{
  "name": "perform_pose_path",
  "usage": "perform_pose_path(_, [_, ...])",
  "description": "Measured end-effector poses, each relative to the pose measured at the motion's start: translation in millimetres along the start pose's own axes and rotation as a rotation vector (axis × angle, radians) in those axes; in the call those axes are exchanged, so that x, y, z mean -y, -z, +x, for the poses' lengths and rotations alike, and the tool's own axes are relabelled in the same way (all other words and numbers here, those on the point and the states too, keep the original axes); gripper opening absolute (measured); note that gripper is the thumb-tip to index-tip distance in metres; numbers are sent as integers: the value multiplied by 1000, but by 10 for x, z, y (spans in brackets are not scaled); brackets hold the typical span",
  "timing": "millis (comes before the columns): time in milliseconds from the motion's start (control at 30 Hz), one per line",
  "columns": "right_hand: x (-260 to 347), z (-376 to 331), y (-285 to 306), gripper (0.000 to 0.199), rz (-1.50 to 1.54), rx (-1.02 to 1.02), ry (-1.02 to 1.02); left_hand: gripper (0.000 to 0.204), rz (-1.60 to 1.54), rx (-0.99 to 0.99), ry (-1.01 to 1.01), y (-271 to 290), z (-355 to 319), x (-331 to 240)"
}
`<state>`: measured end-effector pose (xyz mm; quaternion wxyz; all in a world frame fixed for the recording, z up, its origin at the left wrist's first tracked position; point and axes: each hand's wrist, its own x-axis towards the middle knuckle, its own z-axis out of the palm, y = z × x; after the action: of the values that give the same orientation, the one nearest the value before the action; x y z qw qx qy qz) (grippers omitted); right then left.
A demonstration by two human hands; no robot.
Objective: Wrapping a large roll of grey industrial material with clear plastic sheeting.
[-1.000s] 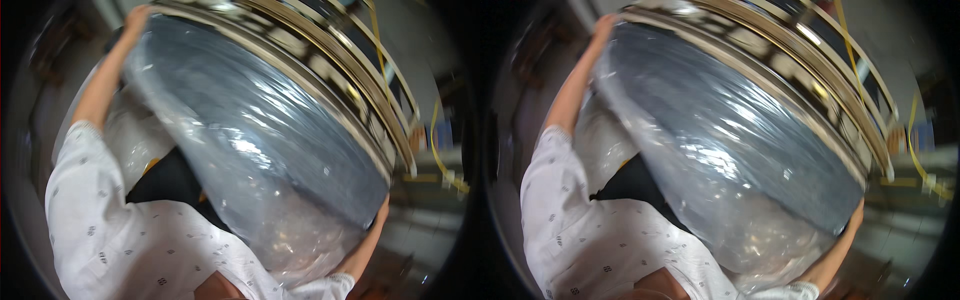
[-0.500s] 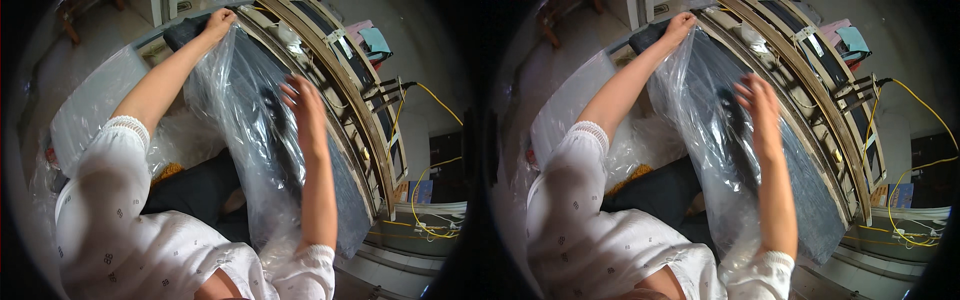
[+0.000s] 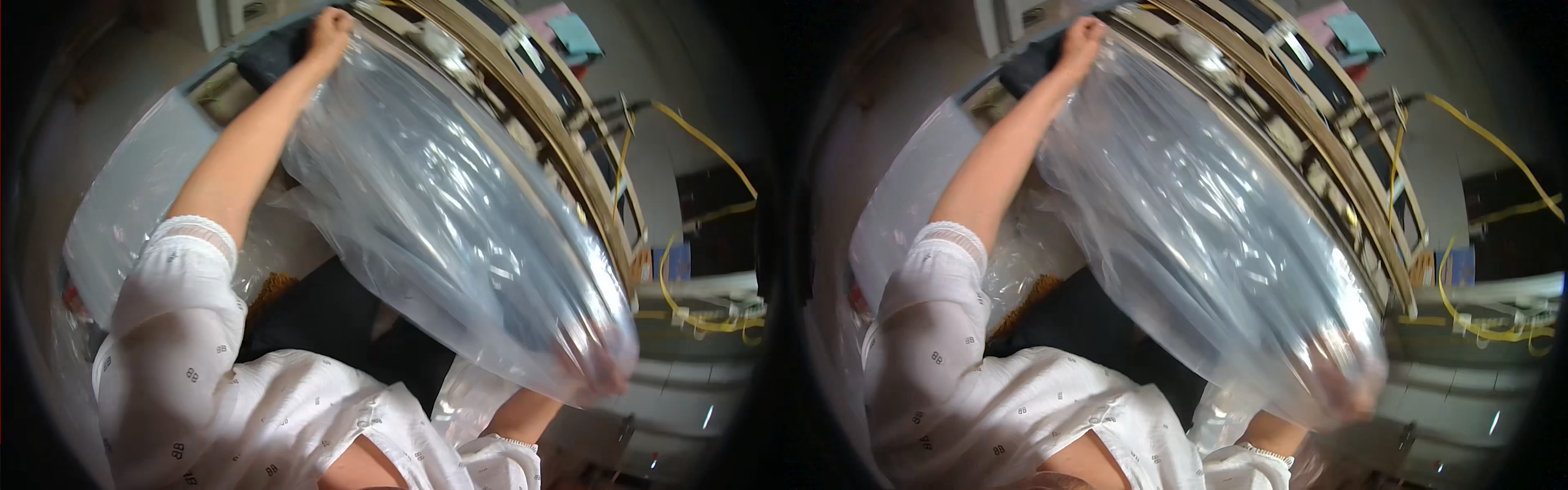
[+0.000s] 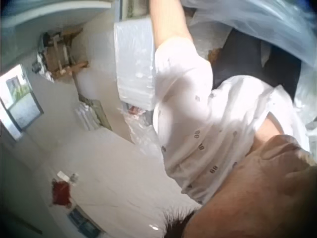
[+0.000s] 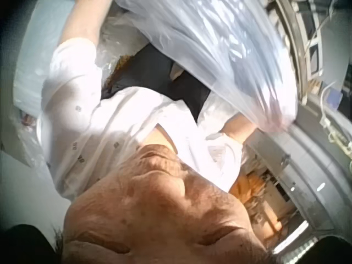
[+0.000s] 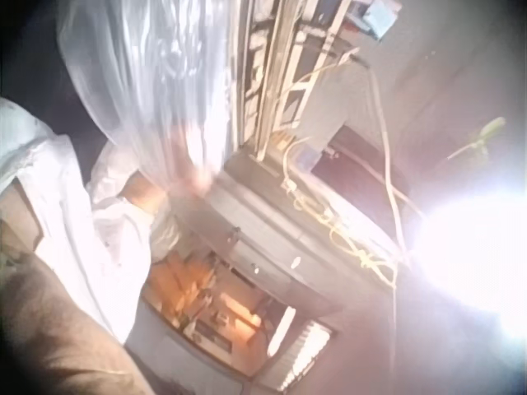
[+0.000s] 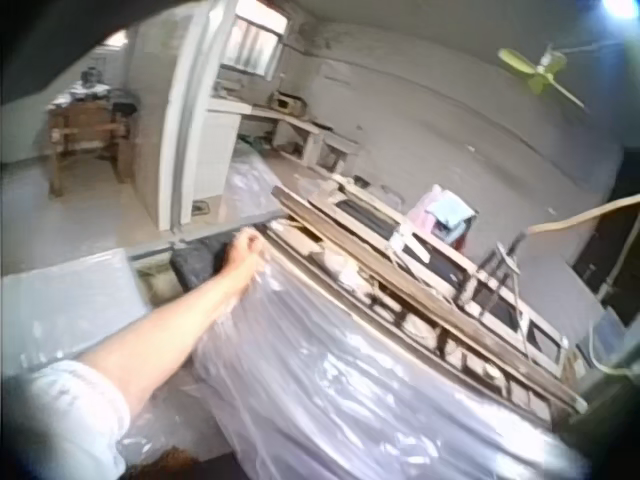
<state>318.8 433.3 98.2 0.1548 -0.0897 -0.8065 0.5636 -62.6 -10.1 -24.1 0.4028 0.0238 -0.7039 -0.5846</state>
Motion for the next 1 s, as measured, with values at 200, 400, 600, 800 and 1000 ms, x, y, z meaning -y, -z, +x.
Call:
perform_pose_path(200, [184, -599, 2248, 16, 418, -63, 283, 38, 212, 45, 14, 115, 213, 278])
perform_pose_path(400, [311, -1199, 3549, 10, -762, -531, -56, 30, 402, 312, -248, -27, 342, 392])
perform_pose_path(600, [633, -177, 3343, 18, -1552, -929, 483, 34, 600, 172, -179, 25, 575, 1247])
perform_pose_path(800, [-1105, 129, 2331, 41, -1312, -142, 467, 42, 1003, 121, -129, 1788, 1465, 1387])
perform_pose_path(1000, [-1737, 500, 2494, 54, -1047, -282, 121, 39, 1165, 242, -410, 1988, 1365, 1348])
